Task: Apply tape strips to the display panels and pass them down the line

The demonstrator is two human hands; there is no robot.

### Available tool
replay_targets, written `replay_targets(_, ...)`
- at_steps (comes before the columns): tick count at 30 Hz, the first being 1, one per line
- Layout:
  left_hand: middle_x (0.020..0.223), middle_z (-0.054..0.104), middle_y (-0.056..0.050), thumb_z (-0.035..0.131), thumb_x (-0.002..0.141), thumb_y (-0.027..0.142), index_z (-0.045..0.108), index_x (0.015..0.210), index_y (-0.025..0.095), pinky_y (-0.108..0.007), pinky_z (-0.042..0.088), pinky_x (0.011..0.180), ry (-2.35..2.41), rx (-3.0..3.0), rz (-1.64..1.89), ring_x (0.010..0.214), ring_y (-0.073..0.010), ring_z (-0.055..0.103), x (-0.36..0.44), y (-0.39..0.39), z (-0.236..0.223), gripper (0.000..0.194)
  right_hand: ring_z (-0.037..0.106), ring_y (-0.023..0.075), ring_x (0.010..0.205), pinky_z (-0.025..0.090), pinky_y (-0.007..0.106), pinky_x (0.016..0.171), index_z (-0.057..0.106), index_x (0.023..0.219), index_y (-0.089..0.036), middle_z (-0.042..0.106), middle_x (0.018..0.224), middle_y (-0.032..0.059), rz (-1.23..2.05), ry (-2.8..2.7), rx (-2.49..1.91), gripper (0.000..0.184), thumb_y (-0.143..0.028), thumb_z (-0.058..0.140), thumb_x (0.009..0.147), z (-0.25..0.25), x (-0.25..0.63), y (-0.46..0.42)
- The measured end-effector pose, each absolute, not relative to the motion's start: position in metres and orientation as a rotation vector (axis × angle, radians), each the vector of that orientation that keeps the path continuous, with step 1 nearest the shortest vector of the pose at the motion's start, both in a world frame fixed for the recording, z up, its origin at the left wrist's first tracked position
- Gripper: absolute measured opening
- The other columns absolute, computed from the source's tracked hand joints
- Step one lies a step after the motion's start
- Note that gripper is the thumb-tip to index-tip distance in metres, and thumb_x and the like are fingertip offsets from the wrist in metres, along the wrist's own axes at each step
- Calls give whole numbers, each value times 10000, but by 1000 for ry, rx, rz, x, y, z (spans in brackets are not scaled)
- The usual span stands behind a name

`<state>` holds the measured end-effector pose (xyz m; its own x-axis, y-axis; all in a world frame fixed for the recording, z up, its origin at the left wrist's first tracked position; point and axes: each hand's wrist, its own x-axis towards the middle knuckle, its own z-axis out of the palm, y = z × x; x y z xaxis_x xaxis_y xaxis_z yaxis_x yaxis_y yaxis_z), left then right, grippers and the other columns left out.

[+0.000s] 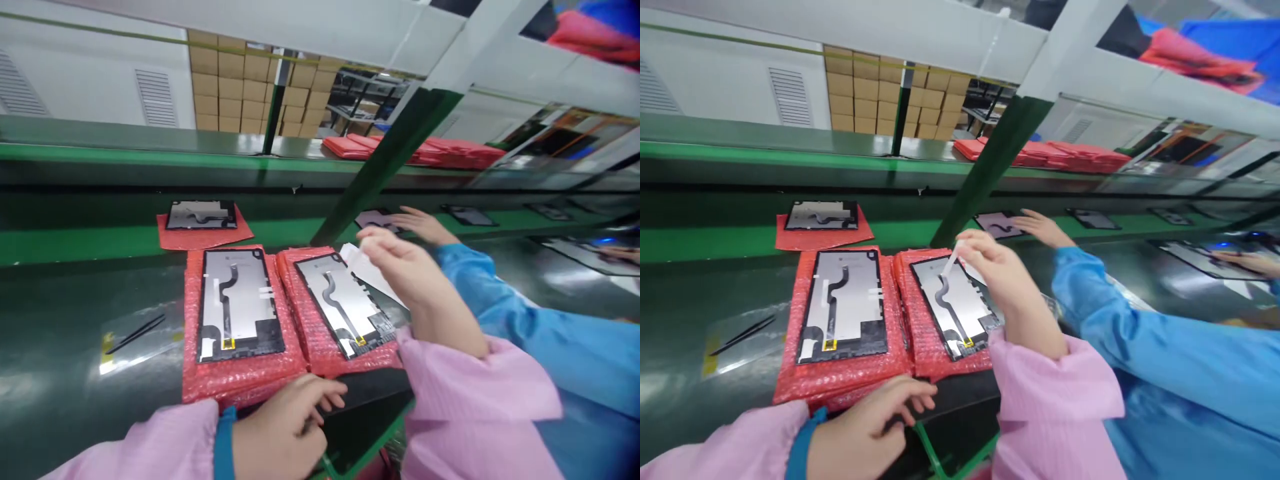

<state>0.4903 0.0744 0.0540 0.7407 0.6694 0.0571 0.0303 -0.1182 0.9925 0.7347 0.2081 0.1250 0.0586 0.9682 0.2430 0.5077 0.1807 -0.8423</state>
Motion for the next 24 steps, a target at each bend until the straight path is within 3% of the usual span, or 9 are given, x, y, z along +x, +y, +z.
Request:
replay_targets(3, 1366, 561, -146, 478, 797, 57, 546, 1310, 141, -449, 439, 1104, 675, 2127, 504, 1300, -275, 482, 524, 71, 54, 524, 600, 273, 1017, 417, 445, 997, 711, 669, -223, 637, 1006, 81, 910, -1698, -1531, 526, -744, 752, 611, 100, 765, 210)
replay_targets(6, 1421, 541, -175, 496, 890, 148, 569, 1276, 78, -439, 410, 1131, 788, 2463, 486, 1364, -310, 441, 557, 81, 48, 399, 588, 255, 981, 386, 445, 1021, 725, 660, -221, 605, 935, 64, 1048, -1751, -1602, 554, -769, 738, 581, 73, 777, 209)
replay_targets(11, 1422, 549, -206, 479, 952, 240, 558, 1307, 24, -469, 381, 1144, 1029, 2705, 544, 1386, -345, 444, 606, 98, 24, 423, 574, 239, 955, 407, 420, 983, 718, 643, -207, 586, 909, 52, 1165, -1759, -1601, 520, -725, 744, 592, 50, 787, 213)
replay_targets(17, 1458, 513, -217, 511, 960, 320, 534, 1326, 62, -512, 354, 1153, 1198, 2675, 564, 1406, -342, 423, 625, 105, 7, 448, 575, 230, 969, 415, 414, 984, 719, 657, -211, 589, 913, 47, 1219, -1764, -1513, 400, -609, 742, 688, 40, 789, 220)
replay_targets(24, 1470, 485, -249, 586, 929, 408, 536, 1299, 80, -515, 426, 1096, 1305, 2639, 607, 1385, -376, 444, 628, 107, 2, 497, 573, 232, 965, 431, 414, 969, 740, 676, -223, 574, 903, 49, 1169, -1758, -1461, 350, -572, 767, 673, 29, 788, 227)
